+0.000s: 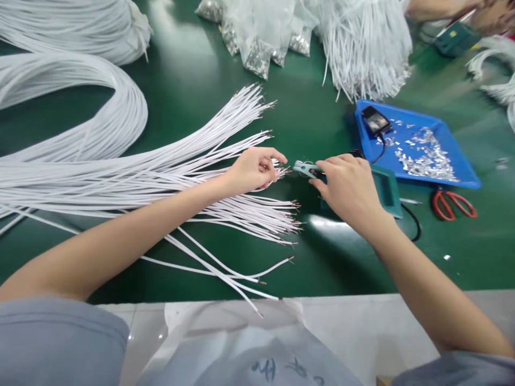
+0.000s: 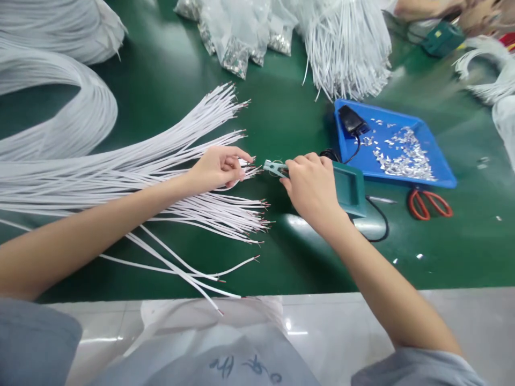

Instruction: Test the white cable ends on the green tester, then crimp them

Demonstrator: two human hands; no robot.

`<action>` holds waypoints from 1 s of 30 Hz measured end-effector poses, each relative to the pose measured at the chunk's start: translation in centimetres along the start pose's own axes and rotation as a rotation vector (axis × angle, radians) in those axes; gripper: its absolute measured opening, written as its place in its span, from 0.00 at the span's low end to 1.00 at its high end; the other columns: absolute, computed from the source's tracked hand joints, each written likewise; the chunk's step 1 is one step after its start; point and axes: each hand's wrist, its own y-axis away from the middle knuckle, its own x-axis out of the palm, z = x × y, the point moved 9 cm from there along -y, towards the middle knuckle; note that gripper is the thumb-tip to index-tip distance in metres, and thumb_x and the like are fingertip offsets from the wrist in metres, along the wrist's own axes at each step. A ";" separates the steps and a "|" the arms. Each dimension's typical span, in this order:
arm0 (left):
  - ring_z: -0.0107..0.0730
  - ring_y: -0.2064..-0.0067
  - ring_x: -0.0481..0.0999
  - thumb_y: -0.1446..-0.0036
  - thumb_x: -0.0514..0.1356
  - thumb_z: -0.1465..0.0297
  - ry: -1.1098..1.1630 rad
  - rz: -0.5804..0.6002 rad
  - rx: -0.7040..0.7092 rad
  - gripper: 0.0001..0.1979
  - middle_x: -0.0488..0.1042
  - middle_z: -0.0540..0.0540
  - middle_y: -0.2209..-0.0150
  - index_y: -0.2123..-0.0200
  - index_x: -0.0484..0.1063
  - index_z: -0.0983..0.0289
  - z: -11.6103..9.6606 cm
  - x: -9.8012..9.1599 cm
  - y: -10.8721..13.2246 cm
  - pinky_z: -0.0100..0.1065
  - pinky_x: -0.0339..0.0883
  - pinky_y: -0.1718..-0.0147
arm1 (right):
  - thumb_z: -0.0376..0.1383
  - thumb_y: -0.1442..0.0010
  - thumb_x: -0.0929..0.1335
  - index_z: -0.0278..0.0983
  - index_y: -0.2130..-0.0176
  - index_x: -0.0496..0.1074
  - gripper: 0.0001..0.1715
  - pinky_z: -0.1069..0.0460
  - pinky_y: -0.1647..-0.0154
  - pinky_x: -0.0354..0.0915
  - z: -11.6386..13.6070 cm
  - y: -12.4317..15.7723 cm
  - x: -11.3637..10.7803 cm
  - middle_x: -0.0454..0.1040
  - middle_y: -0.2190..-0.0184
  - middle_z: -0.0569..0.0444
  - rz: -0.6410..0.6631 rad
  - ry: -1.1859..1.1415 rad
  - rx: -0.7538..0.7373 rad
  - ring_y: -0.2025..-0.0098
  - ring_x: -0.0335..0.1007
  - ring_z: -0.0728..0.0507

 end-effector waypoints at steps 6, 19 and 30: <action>0.27 0.78 0.73 0.51 0.62 0.79 -0.083 -0.031 0.021 0.11 0.76 0.51 0.80 0.61 0.75 0.72 0.2 -0.3 -0.3 0.32 0.70 0.70 | 0.32 0.41 0.65 0.34 0.74 0.72 0.11 0.45 0.62 0.59 0.5 -0.7 0.3 0.73 0.74 0.46 0.130 -0.036 -0.040 0.67 0.68 0.39; 0.27 0.79 0.73 0.53 0.64 0.78 -0.093 -0.011 -0.032 0.09 0.76 0.52 0.80 0.64 0.76 0.71 1.1 -0.2 -0.4 0.28 0.64 0.77 | 0.30 0.40 0.64 0.34 0.74 0.73 0.12 0.43 0.59 0.60 3.4 -0.7 0.0 0.73 0.75 0.46 0.145 -0.070 -0.067 0.66 0.69 0.38; 0.28 0.79 0.74 0.51 0.64 0.80 -0.120 -0.008 -0.033 0.08 0.75 0.51 0.81 0.64 0.75 0.71 0.9 -0.2 -0.3 0.29 0.66 0.76 | 0.35 0.33 0.56 0.33 0.52 0.76 0.23 0.38 0.54 0.65 -1.6 -1.1 0.4 0.76 0.53 0.40 0.044 -0.235 0.107 0.51 0.69 0.32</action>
